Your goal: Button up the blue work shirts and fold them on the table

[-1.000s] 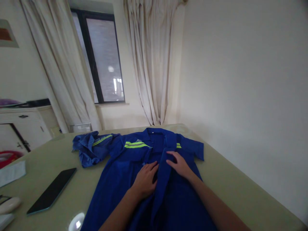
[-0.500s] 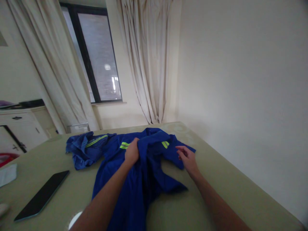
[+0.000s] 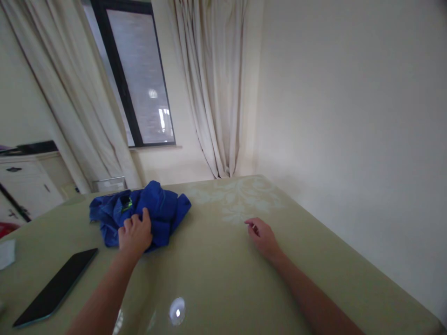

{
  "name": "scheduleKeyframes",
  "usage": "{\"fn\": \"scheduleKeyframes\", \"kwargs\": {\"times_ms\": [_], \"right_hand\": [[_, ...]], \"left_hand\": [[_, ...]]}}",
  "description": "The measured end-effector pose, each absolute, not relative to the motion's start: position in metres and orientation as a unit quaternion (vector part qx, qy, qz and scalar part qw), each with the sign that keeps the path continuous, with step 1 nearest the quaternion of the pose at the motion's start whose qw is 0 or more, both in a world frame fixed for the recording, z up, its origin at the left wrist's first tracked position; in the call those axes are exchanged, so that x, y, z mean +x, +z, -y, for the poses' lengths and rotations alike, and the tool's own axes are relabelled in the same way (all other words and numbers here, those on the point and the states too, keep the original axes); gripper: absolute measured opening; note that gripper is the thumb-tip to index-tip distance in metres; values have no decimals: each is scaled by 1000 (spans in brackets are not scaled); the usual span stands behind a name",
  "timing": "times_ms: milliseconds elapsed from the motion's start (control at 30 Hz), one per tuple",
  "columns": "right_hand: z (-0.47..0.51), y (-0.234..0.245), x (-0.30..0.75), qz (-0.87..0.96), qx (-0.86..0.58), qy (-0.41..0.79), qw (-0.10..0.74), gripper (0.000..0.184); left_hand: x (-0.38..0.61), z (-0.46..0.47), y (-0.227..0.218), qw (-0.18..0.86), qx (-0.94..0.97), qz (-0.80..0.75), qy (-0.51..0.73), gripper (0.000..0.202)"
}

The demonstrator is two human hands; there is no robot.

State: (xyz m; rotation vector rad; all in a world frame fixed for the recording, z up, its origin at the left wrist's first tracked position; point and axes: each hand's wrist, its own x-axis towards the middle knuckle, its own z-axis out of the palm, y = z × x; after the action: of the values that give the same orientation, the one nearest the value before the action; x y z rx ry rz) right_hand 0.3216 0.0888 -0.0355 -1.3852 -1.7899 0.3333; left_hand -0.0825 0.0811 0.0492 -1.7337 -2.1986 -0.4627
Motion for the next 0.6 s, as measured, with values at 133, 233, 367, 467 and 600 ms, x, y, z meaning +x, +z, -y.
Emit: {"fn": "scheduleKeyframes", "kwargs": {"times_ms": [133, 233, 367, 467, 600], "right_hand": [[-82, -30, 313, 790, -521, 72, 316, 31], [-77, -26, 308, 851, -461, 49, 247, 34], [-74, -22, 291, 889, -401, 70, 208, 41], [-78, -18, 267, 897, -391, 84, 189, 58], [-86, -13, 239, 903, -406, 59, 129, 70]], "left_hand": [[-15, -60, 8, 157, -713, 626, -274, 73], [36, -50, -13, 7, -812, 528, -247, 61], [59, -48, -32, -103, -841, 495, -190, 53], [54, -51, -36, -95, -846, 492, -181, 53], [52, -51, -35, -67, -859, 479, -166, 55]]}}
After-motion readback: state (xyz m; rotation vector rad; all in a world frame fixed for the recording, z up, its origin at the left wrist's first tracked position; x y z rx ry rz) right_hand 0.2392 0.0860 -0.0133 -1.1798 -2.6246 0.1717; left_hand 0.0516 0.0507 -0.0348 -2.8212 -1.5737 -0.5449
